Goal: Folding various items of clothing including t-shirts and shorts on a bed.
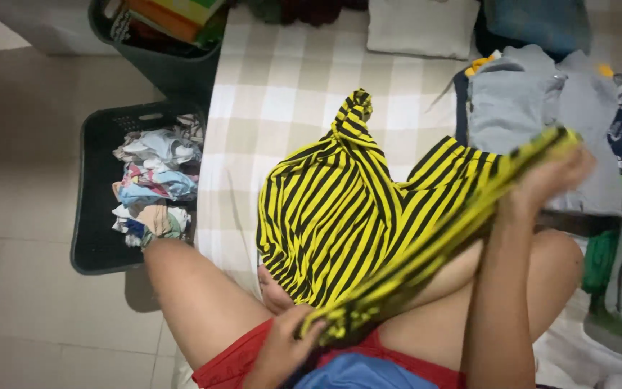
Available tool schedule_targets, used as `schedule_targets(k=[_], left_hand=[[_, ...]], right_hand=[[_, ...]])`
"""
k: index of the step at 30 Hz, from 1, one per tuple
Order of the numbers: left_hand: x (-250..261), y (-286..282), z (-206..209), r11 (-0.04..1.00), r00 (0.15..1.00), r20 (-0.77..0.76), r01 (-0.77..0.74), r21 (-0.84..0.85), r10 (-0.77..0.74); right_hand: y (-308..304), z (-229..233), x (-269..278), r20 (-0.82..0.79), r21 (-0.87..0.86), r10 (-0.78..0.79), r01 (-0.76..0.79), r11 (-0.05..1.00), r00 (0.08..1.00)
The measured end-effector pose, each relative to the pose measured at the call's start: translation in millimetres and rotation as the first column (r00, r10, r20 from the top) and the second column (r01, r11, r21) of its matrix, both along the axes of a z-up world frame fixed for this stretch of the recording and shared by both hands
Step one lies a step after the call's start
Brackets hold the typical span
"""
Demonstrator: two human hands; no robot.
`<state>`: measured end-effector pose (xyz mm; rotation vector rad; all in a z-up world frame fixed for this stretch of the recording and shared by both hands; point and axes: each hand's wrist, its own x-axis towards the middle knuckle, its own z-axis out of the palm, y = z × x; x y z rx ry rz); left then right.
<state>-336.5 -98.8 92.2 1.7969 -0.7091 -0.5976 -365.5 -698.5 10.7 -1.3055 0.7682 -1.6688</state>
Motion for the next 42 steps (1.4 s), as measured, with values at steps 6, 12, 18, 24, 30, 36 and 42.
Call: schedule_targets(k=[6,12,18,24,30,36,42], left_hand=[[76.7,-2.7,-1.3,0.913,0.912,-0.035,-0.408,0.036,0.409],[131.5,-16.8,-53.1,0.911,0.878,0.291,-0.410,0.045,0.381],[129.7,-18.2,-97.1,0.833,0.849,0.205,-0.522,0.184,0.487],[58.1,-18.2,-35.4,0.687,0.693,0.022,-0.719,0.108,0.721],[-41.8,3.6,-60.3,0.903,0.988,-0.102,-0.064,0.424,0.118],[-42.9,-9.0,-43.7,0.912,0.977,-0.133,0.204,0.356,-0.166],[-39.1,-0.1,-91.6,0.879,0.883,-0.380,0.392,0.270,-0.277]], right_hand=[[69.3,45.3,182.0,-0.468,-0.155,0.283,-0.393,0.907,0.838],[294.9,65.6,140.9,-0.694,0.347,0.598,-0.542,0.766,0.400],[449.8,88.0,34.4,-0.769,0.284,0.631,-0.830,0.480,0.102],[436.4,24.1,32.0,-0.846,0.139,0.527,-0.917,0.373,0.086],[373.2,34.7,40.6,-0.538,0.719,0.796,-0.644,0.262,-0.277],[350.3,-19.7,34.8,-0.306,0.734,0.950,-0.622,0.273,0.056],[347.7,36.7,49.4,0.025,0.644,0.991,-0.760,0.083,0.129]])
